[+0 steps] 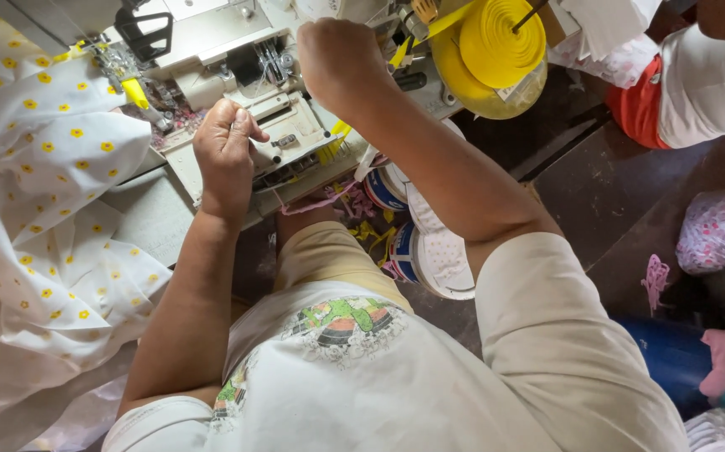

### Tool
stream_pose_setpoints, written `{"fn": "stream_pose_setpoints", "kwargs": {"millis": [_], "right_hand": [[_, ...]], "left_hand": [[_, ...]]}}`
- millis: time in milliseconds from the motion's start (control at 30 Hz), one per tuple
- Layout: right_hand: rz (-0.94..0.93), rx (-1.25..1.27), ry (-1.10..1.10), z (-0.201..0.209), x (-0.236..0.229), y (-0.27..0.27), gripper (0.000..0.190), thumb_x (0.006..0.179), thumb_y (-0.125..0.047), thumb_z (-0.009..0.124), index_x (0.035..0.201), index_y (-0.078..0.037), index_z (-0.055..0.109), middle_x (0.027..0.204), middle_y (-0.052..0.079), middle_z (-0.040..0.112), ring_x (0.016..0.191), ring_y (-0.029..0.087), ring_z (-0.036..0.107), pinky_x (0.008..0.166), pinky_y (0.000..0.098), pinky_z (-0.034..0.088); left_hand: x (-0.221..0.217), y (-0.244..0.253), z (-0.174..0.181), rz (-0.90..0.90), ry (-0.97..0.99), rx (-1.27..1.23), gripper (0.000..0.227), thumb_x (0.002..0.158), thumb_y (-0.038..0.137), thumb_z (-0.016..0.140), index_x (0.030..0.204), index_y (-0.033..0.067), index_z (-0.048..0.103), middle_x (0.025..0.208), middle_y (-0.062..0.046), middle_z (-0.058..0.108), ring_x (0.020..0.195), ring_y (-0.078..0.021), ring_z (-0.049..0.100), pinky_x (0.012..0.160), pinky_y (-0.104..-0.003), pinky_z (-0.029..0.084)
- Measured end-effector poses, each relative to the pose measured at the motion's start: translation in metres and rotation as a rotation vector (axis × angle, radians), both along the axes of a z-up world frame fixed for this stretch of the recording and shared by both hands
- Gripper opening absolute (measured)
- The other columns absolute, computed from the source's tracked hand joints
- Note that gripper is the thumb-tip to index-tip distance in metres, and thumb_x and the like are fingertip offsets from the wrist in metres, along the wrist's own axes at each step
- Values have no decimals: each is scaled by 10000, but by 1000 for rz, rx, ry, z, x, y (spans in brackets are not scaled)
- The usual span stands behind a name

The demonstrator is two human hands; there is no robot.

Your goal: Threading an industrial sewing machine by guiding thread through tensioners and eyelets, then trimming with snips.

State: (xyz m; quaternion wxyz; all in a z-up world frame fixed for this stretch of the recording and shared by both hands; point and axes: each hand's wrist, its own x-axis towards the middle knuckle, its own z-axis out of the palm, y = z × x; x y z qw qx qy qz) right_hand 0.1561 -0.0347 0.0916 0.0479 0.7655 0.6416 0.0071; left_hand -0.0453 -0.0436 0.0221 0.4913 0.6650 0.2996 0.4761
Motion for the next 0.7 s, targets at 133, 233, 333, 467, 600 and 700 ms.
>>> {"fn": "stream_pose_setpoints", "kwargs": {"millis": [133,233,333,467,600,700], "right_hand": [[16,-22,-22,-22,0,21,227,960,-9,658,748,-85,686,628,55,633,532,192,631,484,357,494],[46,-25,-175,-39,5,32,273,900,0,673,680,-157,630,595,11,535,482,177,544,441,357,423],[84,-105,-352,-38,6,29,375,886,16,692,619,-200,541,572,-52,363,461,100,331,433,298,279],[103,-209,-231,0,-3,-2,135,958,23,614,882,-72,673,667,32,580,535,161,528,470,330,469],[113,-238,206,32,-11,-50,360,1015,73,505,696,-95,518,606,-17,466,516,125,471,491,259,476],[238,-347,535,30,2,-78,175,968,-130,731,802,-98,685,651,23,653,565,139,566,558,307,491]], "left_hand": [[-1,-1,1,-22,-47,-57,301,1070,54,435,781,57,519,801,-97,612,442,-150,577,413,-207,376],[0,3,-7,21,18,33,302,1053,74,461,762,90,537,747,-54,612,604,-138,503,571,-292,435],[-2,4,-8,19,7,37,288,1045,69,467,768,90,540,740,-48,616,643,-143,510,585,-296,440],[-4,2,-5,7,-17,16,291,1045,62,455,766,92,530,747,-53,592,641,-145,514,588,-294,439],[-4,2,-5,18,-2,52,291,1043,77,459,761,96,527,747,-50,586,689,-167,519,707,-345,429],[-4,2,-5,12,-9,21,293,1050,86,462,764,99,527,754,-46,575,671,-153,521,660,-318,427]]}}
